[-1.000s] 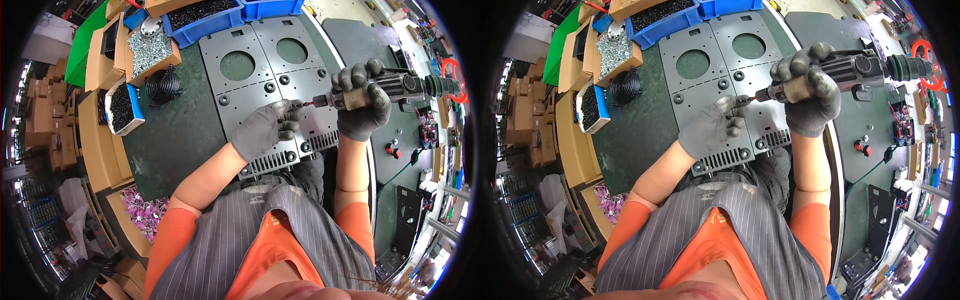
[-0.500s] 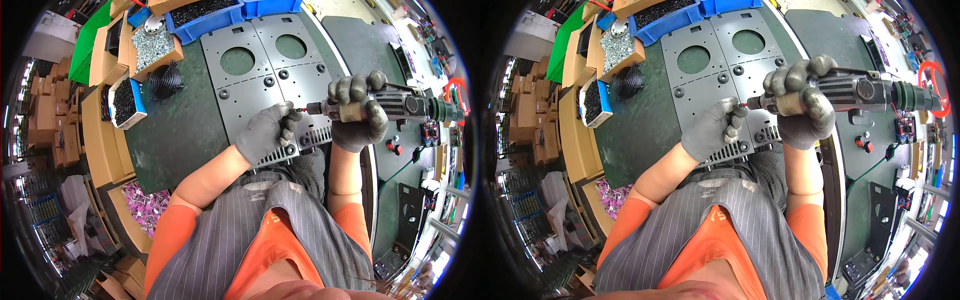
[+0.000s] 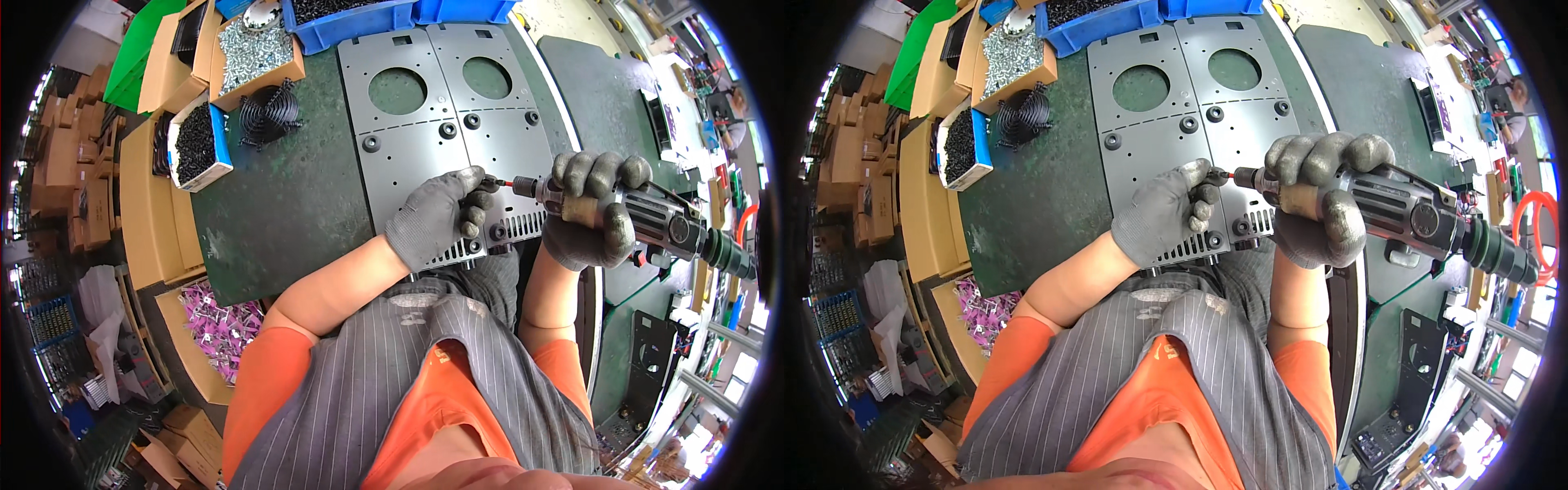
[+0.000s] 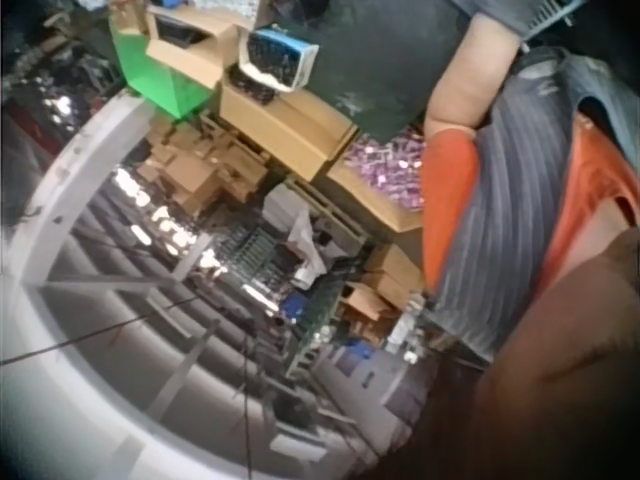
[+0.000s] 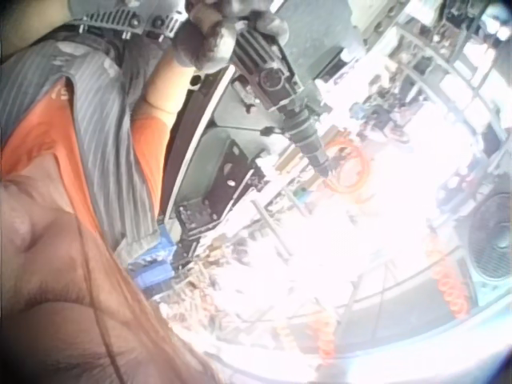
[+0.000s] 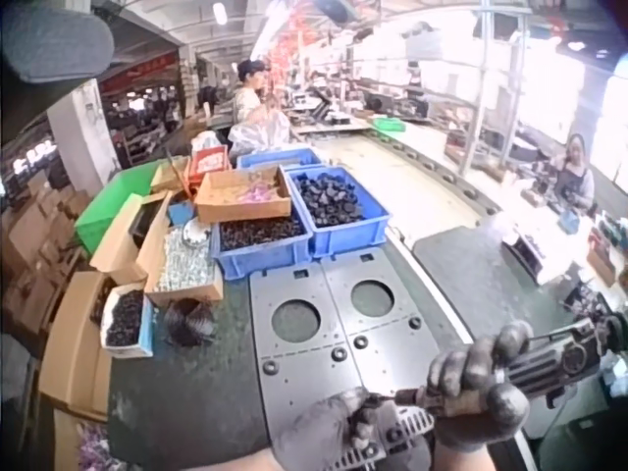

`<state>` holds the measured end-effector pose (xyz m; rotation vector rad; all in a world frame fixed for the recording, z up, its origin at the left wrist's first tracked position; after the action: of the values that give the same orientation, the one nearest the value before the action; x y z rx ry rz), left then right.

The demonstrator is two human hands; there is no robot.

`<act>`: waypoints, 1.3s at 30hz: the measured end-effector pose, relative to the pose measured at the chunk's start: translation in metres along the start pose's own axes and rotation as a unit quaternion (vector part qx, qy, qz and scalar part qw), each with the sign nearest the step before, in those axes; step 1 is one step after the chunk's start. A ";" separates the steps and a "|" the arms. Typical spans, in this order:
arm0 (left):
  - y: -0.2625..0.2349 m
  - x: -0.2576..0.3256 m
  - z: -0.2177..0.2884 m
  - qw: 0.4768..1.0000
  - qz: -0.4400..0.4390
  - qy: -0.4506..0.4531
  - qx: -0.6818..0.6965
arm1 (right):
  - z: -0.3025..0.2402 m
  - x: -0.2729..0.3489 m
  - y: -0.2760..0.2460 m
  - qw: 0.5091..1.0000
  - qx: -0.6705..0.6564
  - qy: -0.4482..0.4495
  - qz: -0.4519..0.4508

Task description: The person uses a pneumatic screwdriver to fasten screws into a metal chassis on a workbench. They handle multiple units, flipping them over to access different sides and installing components such as cooling fans. The person works in a factory setting with bins of parts nearby.

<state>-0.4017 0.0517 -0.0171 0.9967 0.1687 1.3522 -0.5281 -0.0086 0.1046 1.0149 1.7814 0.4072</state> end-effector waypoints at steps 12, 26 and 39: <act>-0.029 -0.012 0.007 0.991 -0.076 0.111 0.024 | 0.010 -0.033 -0.057 0.984 -0.034 0.024 0.174; -0.044 -0.016 0.019 0.998 -0.025 0.051 0.005 | 0.022 -0.110 -0.174 0.945 0.230 -0.042 0.229; -0.047 -0.016 0.016 0.999 -0.010 0.052 0.002 | 0.053 -0.122 -0.146 0.943 0.312 0.026 0.115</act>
<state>-0.3615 0.0352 -0.0457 0.9268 0.2589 1.3860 -0.5297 -0.2001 0.0560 1.6774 1.8860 -0.0060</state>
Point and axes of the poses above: each hand's wrist, its own x-axis away from the middle knuckle, its own y-axis out of the palm, z = x × y, the point moved 6 cm from there along -x, towards the middle knuckle, and after that the axes turned 14 degrees about -x, right-handed, at the moved point
